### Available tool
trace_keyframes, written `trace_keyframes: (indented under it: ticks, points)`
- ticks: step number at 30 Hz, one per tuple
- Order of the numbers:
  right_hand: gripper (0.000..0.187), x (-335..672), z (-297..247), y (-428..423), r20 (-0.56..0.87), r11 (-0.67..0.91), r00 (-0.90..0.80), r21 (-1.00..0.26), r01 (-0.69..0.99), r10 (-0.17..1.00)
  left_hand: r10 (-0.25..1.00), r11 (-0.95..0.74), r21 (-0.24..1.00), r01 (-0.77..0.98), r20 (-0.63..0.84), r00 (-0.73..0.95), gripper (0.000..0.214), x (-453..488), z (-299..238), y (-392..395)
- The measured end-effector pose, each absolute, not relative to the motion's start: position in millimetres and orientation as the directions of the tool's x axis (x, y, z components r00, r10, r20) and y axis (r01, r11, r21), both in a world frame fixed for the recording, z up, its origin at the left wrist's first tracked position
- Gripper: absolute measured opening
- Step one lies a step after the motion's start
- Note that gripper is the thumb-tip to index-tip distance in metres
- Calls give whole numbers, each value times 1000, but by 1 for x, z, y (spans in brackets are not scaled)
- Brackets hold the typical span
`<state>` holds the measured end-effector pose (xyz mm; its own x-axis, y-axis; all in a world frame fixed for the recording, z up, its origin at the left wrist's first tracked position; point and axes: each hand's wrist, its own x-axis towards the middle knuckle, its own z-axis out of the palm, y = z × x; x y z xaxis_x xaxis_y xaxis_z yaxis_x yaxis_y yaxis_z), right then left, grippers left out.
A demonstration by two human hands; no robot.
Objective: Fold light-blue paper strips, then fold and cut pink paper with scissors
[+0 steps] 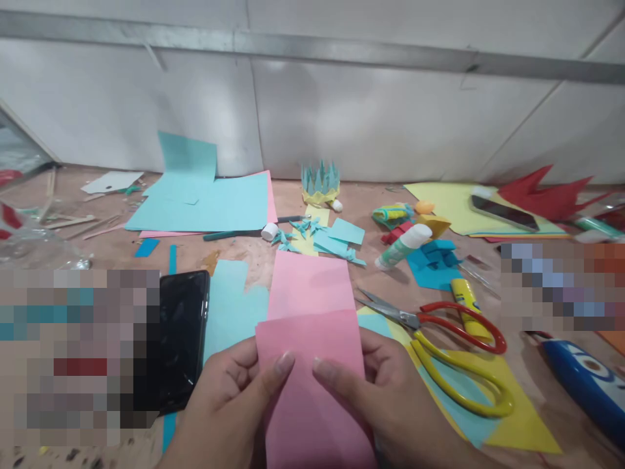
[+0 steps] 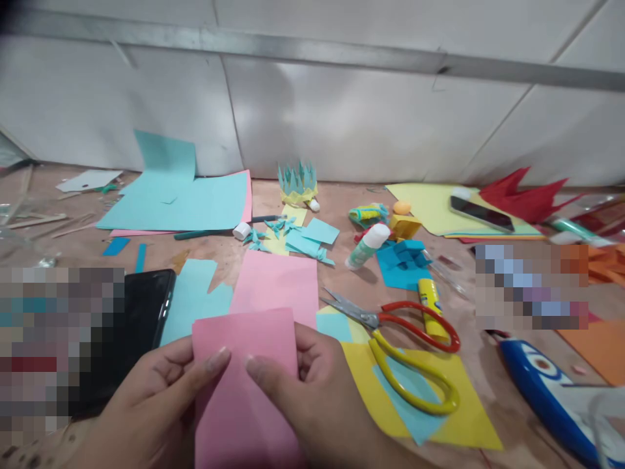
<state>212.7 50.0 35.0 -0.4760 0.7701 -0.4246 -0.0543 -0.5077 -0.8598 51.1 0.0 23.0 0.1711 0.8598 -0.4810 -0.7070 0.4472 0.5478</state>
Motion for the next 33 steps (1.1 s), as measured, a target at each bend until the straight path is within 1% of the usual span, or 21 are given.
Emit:
trace_keyframes:
  ticks: [3, 7, 11, 17, 21, 28, 33]
  points:
    - [34, 212, 35, 52, -444, -507, -455, -862, -20, 772, 856, 435, 565, -702, -500, 128, 29, 50, 23, 0]
    - [31, 213, 34, 56, -470, -516, -432, -856, 13, 769, 839, 423, 578, -698, -541, 60, 29, 50, 27, 1]
    - [33, 214, 32, 57, -492, -542, -426, -841, 5, 759, 842, 410, 549, -729, -535, 70, 28, 50, 27, 2]
    - [33, 215, 32, 59, -496, -552, -440, -834, 1, 749, 829, 445, 576, -686, -555, 71, 38, 50, 26, 2]
    - [34, 216, 32, 59, -504, -554, -435, -832, 12, 747, 832, 439, 555, -706, -548, 86, 36, 50, 28, 3]
    - [34, 215, 31, 59, -498, -541, -430, -841, 27, 753, 828, 462, 627, -627, -558, 52, 39, 50, 29, 2]
    - [36, 216, 31, 59, -506, -549, -435, -835, 31, 745, 825, 466, 624, -628, -563, 53, 39, 49, 26, 3]
